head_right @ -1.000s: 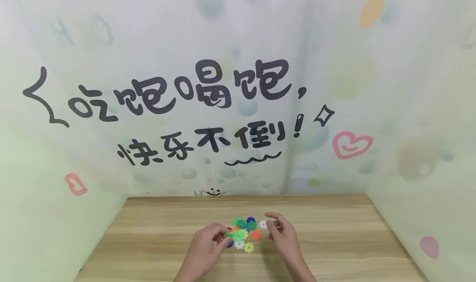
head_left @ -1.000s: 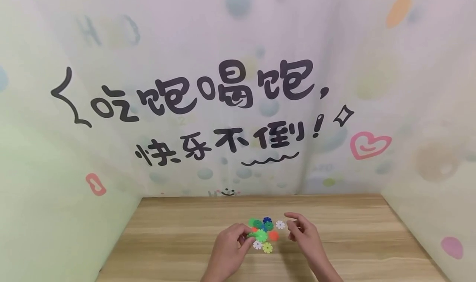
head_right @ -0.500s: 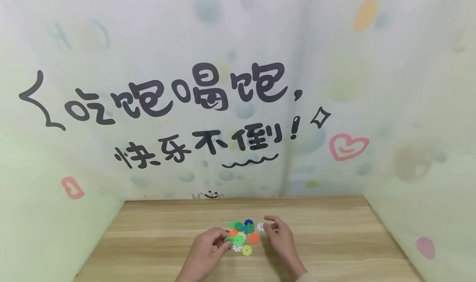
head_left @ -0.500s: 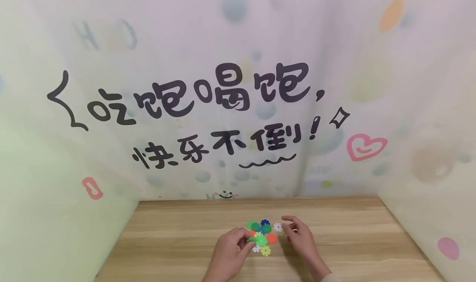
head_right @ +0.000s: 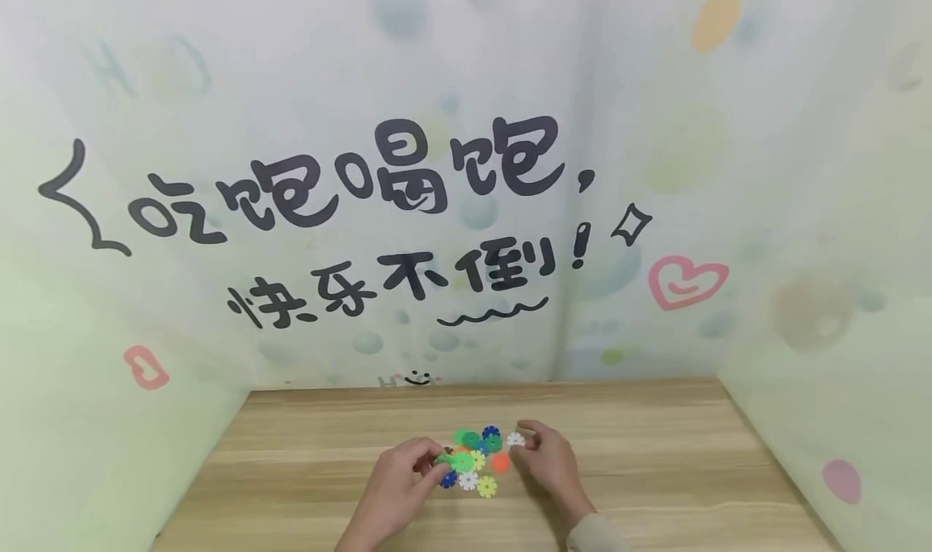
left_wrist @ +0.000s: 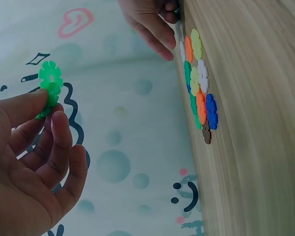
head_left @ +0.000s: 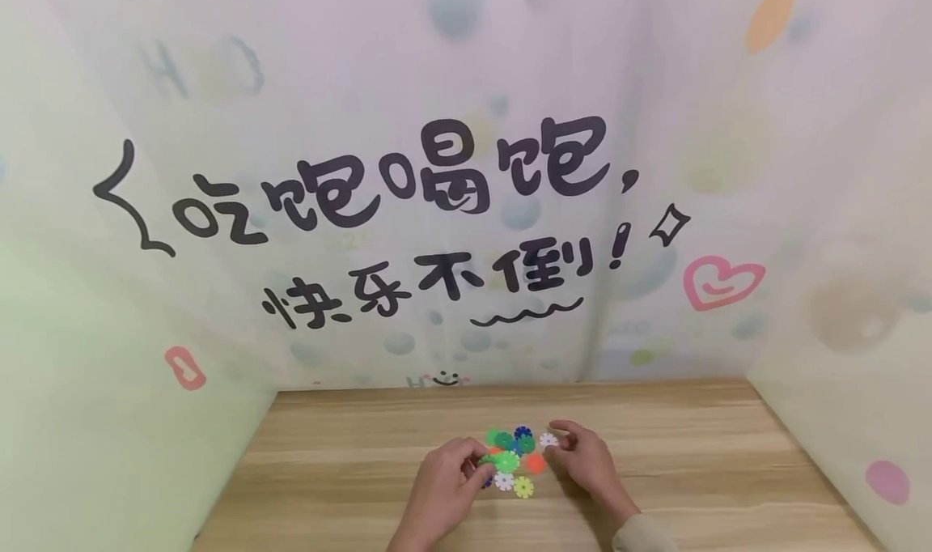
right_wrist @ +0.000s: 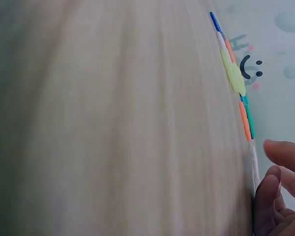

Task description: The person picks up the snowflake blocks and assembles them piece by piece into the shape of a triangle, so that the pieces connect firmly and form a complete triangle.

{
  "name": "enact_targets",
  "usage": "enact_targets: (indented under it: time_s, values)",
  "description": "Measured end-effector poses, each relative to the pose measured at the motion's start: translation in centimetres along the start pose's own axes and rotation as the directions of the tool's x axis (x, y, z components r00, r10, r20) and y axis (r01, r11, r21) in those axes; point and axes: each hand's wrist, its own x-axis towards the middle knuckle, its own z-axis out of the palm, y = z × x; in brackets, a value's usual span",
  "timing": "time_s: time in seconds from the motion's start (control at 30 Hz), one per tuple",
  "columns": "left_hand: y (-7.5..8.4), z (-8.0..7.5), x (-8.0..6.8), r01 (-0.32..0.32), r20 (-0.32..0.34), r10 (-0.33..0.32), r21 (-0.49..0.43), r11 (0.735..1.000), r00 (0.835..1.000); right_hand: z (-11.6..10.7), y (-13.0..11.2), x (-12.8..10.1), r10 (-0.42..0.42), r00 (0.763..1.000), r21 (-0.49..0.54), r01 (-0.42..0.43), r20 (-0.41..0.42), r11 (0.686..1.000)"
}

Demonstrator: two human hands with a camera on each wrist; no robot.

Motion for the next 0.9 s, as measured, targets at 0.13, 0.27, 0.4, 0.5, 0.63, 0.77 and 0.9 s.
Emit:
enact_targets:
  time_s: [0.13,0.27,0.4,0.5,0.63,0.77,0.9]
  values:
    - [-0.10,0.19,0.27,-0.021,0.004,0.021,0.020,1.000,1.000,0.00,-0.06,0.19,-0.028,1.000,-0.094,0.027,-0.006,0.995]
    - [-0.10,0.35,0.54,-0.055,0.002,0.055,0.050,0.997,0.998,0.04,-0.26,0.21,-0.040,0.999,-0.151,0.038,-0.010,0.988]
    - [-0.12,0.41,0.68,-0.080,0.002,0.080,0.066,0.995,0.997,0.18,-0.30,0.19,-0.050,0.999,-0.166,0.050,0.006,0.985]
    - [-0.06,0.48,0.70,-0.086,0.003,0.086,0.065,0.994,0.996,0.26,-0.29,0.19,-0.055,0.998,-0.176,0.057,0.015,0.983]
    - [0.00,0.57,0.65,-0.070,0.005,0.070,0.052,0.996,0.998,0.19,-0.46,0.20,-0.045,0.999,-0.191,0.047,0.015,0.980]
    - [-0.19,0.54,0.54,-0.058,0.000,0.058,0.051,0.997,0.998,0.17,-0.57,0.13,-0.040,0.999,-0.219,0.042,0.015,0.975]
    - [-0.41,0.50,0.55,-0.060,-0.011,0.061,0.063,0.996,0.998,0.28,-0.69,0.03,-0.033,0.999,-0.194,0.037,0.027,0.980]
